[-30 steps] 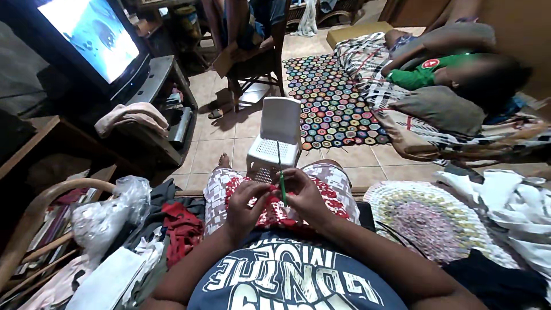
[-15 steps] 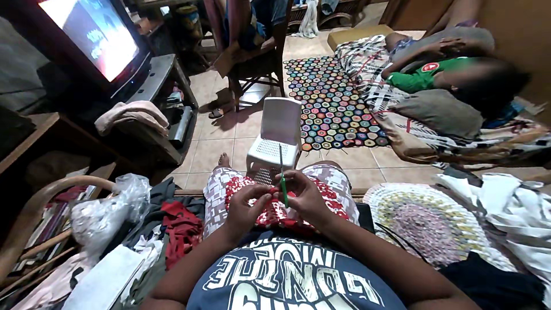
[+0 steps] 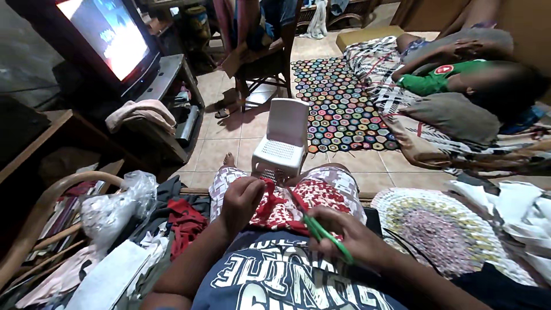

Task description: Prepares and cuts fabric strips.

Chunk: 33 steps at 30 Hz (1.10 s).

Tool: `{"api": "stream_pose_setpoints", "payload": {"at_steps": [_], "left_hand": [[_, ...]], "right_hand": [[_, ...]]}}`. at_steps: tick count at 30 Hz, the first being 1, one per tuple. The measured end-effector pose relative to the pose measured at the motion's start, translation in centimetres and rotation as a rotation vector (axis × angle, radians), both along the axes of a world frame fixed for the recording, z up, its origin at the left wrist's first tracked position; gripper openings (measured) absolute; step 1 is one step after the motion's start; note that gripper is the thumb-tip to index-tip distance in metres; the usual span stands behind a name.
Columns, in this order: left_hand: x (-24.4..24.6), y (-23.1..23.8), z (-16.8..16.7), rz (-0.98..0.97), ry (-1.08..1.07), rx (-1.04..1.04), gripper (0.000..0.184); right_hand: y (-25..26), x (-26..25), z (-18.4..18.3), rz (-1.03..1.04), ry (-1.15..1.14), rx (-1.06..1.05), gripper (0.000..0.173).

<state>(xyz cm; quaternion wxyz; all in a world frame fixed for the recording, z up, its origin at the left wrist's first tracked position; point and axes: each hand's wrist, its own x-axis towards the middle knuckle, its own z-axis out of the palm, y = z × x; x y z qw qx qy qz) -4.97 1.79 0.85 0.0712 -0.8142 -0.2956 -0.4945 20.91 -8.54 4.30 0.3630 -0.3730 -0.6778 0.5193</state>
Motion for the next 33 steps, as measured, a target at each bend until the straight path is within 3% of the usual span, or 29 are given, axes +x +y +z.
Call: {"api": "stream_pose_setpoints", "payload": {"at_steps": [2,5,16,33], "left_hand": [[0.0,-0.1,0.2,-0.012,0.013,0.050,0.009],[0.0,-0.4,0.2,-0.065,0.064,0.110,0.008],[-1.0,-0.9,0.2,-0.249,0.227,0.294,0.014],[-0.4,-1.2,0.2,-0.259,0.235,0.233,0.012]], "right_hand": [[-1.1,0.4,0.0,0.104,0.003,-0.165,0.059],[-1.5,0.0,-0.4,0.092,-0.001,-0.256,0.059],[-1.0,-1.0,-0.5,-0.008,-0.101,-0.237,0.058],[-1.0,-1.5,-1.2,-0.044,-0.091,-0.204,0.057]]}}
